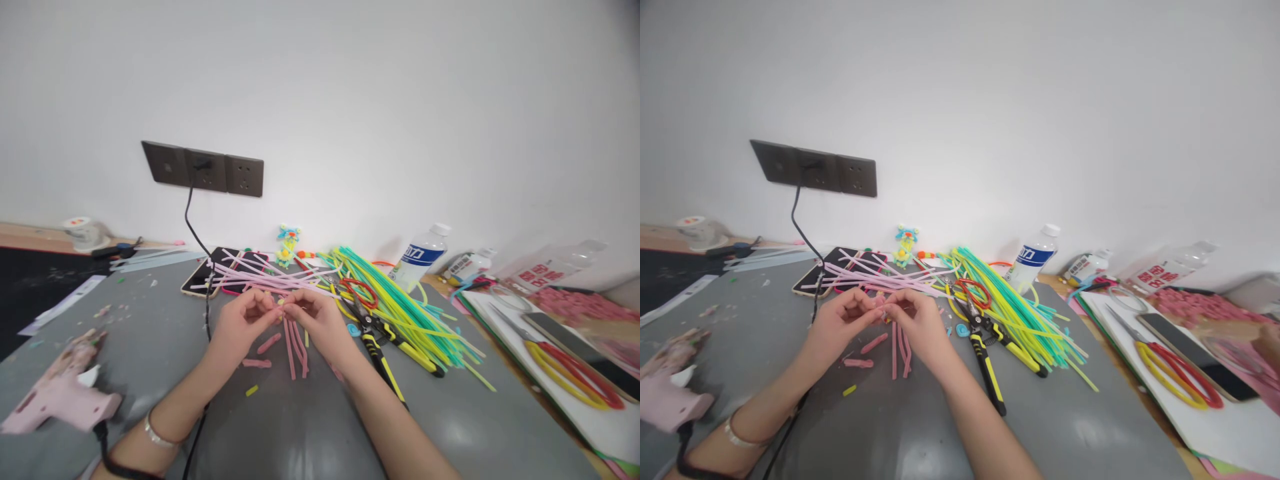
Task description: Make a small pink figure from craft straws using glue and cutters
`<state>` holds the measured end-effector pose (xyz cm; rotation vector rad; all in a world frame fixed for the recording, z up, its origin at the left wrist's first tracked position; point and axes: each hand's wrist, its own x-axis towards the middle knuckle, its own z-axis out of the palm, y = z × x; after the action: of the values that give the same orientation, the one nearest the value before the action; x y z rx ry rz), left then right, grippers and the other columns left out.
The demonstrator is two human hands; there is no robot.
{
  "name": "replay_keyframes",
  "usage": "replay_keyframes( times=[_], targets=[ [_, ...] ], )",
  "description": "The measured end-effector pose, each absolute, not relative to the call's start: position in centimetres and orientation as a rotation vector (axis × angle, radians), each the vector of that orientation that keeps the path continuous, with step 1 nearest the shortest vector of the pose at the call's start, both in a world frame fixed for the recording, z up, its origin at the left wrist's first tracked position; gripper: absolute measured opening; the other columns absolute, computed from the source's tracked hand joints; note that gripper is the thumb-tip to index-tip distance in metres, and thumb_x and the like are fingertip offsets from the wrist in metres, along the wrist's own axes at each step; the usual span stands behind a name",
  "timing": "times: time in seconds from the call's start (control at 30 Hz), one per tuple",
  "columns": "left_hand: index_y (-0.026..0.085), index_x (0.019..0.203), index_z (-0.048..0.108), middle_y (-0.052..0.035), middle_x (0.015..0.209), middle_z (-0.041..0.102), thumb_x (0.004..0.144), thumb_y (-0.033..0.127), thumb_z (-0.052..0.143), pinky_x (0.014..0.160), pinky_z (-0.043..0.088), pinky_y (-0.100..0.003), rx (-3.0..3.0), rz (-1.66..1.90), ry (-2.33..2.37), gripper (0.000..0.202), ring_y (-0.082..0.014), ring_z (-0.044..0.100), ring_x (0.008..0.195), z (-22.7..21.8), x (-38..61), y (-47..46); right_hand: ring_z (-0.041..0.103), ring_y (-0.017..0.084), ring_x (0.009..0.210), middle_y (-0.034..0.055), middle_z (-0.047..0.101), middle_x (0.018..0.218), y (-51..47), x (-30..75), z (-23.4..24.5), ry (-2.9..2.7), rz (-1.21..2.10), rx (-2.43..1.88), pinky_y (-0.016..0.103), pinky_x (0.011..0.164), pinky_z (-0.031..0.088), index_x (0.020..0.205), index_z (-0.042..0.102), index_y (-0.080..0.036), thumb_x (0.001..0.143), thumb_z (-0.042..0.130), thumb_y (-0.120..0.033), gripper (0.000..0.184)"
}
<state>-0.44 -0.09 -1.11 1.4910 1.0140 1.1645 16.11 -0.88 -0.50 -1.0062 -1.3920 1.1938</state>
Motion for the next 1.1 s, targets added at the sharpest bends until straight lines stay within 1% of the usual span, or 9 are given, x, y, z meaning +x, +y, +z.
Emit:
replay_keyframes(
  times=[0.23,0.4,0.5,0.6,0.7,0.77,0.93,1.03,1.1],
  targets=[
    [0.018,0.076,0.062,-0.0008,0.071,0.068,0.074,0.037,0.073,0.066,0.056,-0.027,1.499,1.142,1.025,0.022,-0.0169,0.068,0.069,-1.1,-0.4,0.0,0.057,0.015,0.067,0.0003,0.062,0.071,-0.8,16.3,-0.3,-1.447,1.24,-0.976,0.027,0.066,0.048,0.077,0.064,-0.019,0.081,0.067,-0.041,0.022],
    [0.017,0.078,0.066,-0.003,0.076,0.07,0.075,0.035,0.069,0.067,0.056,-0.028,1.548,1.118,1.052,0.019,-0.0181,0.068,0.073,-1.4,-0.5,0.3,0.06,0.016,0.069,0.0016,0.065,0.073,-0.6,16.3,-0.6,-1.442,1.196,-0.988,0.028,0.068,0.048,0.077,0.066,-0.019,0.08,0.069,-0.038,0.02],
    [0.018,0.079,0.068,-0.0035,0.08,0.07,0.079,0.035,0.064,0.065,0.055,-0.025,1.674,1.084,1.097,0.017,-0.0178,0.066,0.075,-1.5,-0.6,0.5,0.063,0.018,0.073,0.0034,0.07,0.08,-0.2,16.8,-0.7,-1.478,1.108,-1.035,0.03,0.07,0.049,0.082,0.068,-0.02,0.079,0.07,-0.036,0.017],
    [0.019,0.074,0.068,-0.0022,0.076,0.068,0.08,0.034,0.062,0.058,0.049,-0.022,1.89,1.061,1.156,0.017,-0.0154,0.062,0.068,-1.5,-0.8,0.7,0.06,0.017,0.068,0.0029,0.069,0.081,0.2,17.9,-0.8,-1.552,0.907,-1.189,0.028,0.064,0.046,0.089,0.067,-0.02,0.083,0.064,-0.036,0.017],
    [0.02,0.068,0.067,0.0,0.068,0.067,0.079,0.033,0.063,0.058,0.044,-0.022,2.118,0.993,1.219,0.018,-0.0134,0.057,0.059,-1.7,-1.3,0.9,0.052,0.015,0.058,0.0001,0.063,0.066,0.5,19.0,-1.1,-1.719,0.687,-1.426,0.026,0.057,0.038,0.076,0.065,-0.019,0.084,0.061,-0.028,0.012],
    [0.02,0.066,0.068,-0.0002,0.068,0.07,0.08,0.032,0.063,0.06,0.043,-0.023,2.206,0.907,1.235,0.018,-0.0144,0.058,0.06,-2.0,-1.6,1.0,0.05,0.014,0.057,-0.0007,0.06,0.061,0.4,19.5,-1.4,-1.848,0.649,-1.543,0.025,0.057,0.035,0.067,0.062,-0.019,0.081,0.063,-0.022,0.014],
    [0.022,0.065,0.071,-0.0009,0.066,0.072,0.079,0.032,0.064,0.06,0.04,-0.025,2.276,0.729,1.227,0.018,-0.0169,0.06,0.062,-2.4,-1.8,1.0,0.048,0.013,0.056,-0.0029,0.055,0.059,0.0,19.3,-1.9,-1.979,0.695,-1.74,0.024,0.055,0.03,0.067,0.059,-0.019,0.073,0.069,-0.015,0.012],
    [0.021,0.064,0.066,-0.0005,0.066,0.07,0.08,0.031,0.063,0.062,0.041,-0.024,2.268,0.732,1.185,0.02,-0.0166,0.06,0.063,-2.1,-1.6,0.9,0.046,0.012,0.055,-0.0032,0.052,0.057,-0.3,19.0,-1.9,-2.005,0.687,-1.777,0.025,0.055,0.028,0.063,0.054,-0.019,0.072,0.063,-0.008,0.017],
    [0.02,0.068,0.063,-0.0002,0.066,0.068,0.084,0.032,0.059,0.063,0.043,-0.024,2.215,0.745,1.14,0.021,-0.016,0.06,0.063,-1.8,-1.4,0.7,0.045,0.012,0.055,-0.0033,0.05,0.056,-0.3,19.0,-1.8,-2.006,0.691,-1.756,0.025,0.055,0.028,0.06,0.051,-0.019,0.071,0.058,-0.006,0.018]
  ],
)
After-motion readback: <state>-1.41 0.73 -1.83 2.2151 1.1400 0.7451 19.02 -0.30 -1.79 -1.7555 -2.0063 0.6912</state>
